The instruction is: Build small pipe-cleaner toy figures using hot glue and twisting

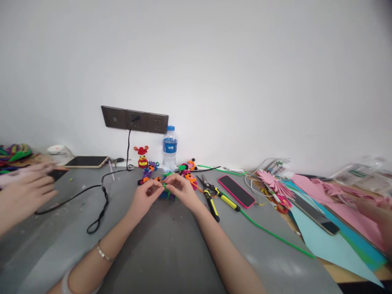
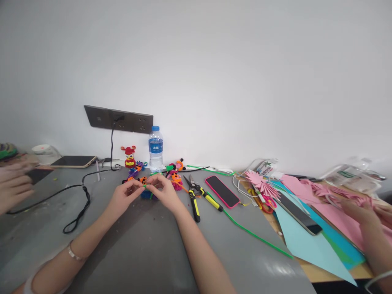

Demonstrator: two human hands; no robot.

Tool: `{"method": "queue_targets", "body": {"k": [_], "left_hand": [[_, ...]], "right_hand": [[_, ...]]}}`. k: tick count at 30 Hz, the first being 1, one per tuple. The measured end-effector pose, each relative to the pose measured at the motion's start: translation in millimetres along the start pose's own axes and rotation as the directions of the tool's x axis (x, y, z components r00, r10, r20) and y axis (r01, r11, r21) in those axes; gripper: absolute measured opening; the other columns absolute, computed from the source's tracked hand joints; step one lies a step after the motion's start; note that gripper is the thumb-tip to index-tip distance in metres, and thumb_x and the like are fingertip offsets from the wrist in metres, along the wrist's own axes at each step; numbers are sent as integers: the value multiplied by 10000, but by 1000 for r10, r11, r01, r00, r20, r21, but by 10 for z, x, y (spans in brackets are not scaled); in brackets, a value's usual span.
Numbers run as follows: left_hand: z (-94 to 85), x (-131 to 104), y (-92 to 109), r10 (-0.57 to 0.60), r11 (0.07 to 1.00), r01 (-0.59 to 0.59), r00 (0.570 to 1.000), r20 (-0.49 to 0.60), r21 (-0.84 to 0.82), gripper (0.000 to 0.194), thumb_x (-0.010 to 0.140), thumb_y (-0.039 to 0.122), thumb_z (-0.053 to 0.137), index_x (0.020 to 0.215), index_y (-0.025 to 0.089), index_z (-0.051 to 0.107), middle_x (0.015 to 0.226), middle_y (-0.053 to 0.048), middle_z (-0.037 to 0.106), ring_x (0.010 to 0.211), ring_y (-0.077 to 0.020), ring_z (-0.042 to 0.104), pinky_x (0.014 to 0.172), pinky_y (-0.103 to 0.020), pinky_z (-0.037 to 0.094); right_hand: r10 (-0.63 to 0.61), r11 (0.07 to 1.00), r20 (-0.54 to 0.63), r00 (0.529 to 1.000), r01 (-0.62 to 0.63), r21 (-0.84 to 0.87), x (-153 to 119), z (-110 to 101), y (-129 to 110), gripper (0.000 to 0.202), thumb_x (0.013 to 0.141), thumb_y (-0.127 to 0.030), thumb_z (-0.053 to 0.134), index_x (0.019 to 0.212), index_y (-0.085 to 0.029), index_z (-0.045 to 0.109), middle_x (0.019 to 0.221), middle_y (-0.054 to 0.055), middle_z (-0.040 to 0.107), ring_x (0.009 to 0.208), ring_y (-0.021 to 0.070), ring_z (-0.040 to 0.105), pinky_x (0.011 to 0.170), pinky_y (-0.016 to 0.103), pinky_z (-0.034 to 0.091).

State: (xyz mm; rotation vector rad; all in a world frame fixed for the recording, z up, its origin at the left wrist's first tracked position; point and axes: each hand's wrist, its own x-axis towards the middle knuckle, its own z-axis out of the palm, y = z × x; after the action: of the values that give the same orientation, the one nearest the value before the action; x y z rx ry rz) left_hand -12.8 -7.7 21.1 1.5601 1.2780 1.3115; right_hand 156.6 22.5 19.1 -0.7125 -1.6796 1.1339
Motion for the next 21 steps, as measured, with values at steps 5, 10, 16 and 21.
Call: {"method": "queue_targets", "body": {"k": [5, 10, 16, 21], "left_hand": [[-14, -3, -6, -5, 1000, 5, 1000, -2, 21, 202, 717, 384, 666, 702, 184, 635, 634, 17, 575, 546, -123, 461, 526, -236, 348], [-18, 5, -63, 30, 998, -31, 999, 20, 59, 201, 752, 376, 635, 731, 177, 628, 659, 18, 582, 559, -116, 467, 535, -228, 360], [-8, 4, -58, 59, 994, -61, 998, 30, 92, 194, 753, 372, 625, 720, 181, 626, 640, 26, 573, 537, -111, 462, 517, -224, 366], [-15, 8, -51, 58, 992, -60, 998, 19, 111, 197, 749, 379, 623, 724, 183, 629, 624, 27, 577, 536, -115, 473, 517, -225, 374]], "right_hand": [[14, 999, 22, 1000, -15, 46, 4, -4, -10, 275, 868, -456, 585, 916, -188, 624, 931, 54, 632, 832, 164, 608, 768, 302, 498], [-1, 1000, 36, 999, 1, 1, 4, -3, -31, 235, 826, -419, 655, 814, -186, 619, 932, 56, 631, 910, 184, 601, 806, 312, 480], [15, 1000, 62, 998, -15, 1, 0, -51, -44, 211, 827, -397, 658, 797, -189, 640, 946, 58, 641, 946, 196, 601, 833, 324, 471], [71, 991, 89, 994, -80, 106, -3, -97, -8, 252, 815, -397, 669, 973, -200, 671, 1002, 61, 667, 922, 188, 620, 840, 325, 478]]}}
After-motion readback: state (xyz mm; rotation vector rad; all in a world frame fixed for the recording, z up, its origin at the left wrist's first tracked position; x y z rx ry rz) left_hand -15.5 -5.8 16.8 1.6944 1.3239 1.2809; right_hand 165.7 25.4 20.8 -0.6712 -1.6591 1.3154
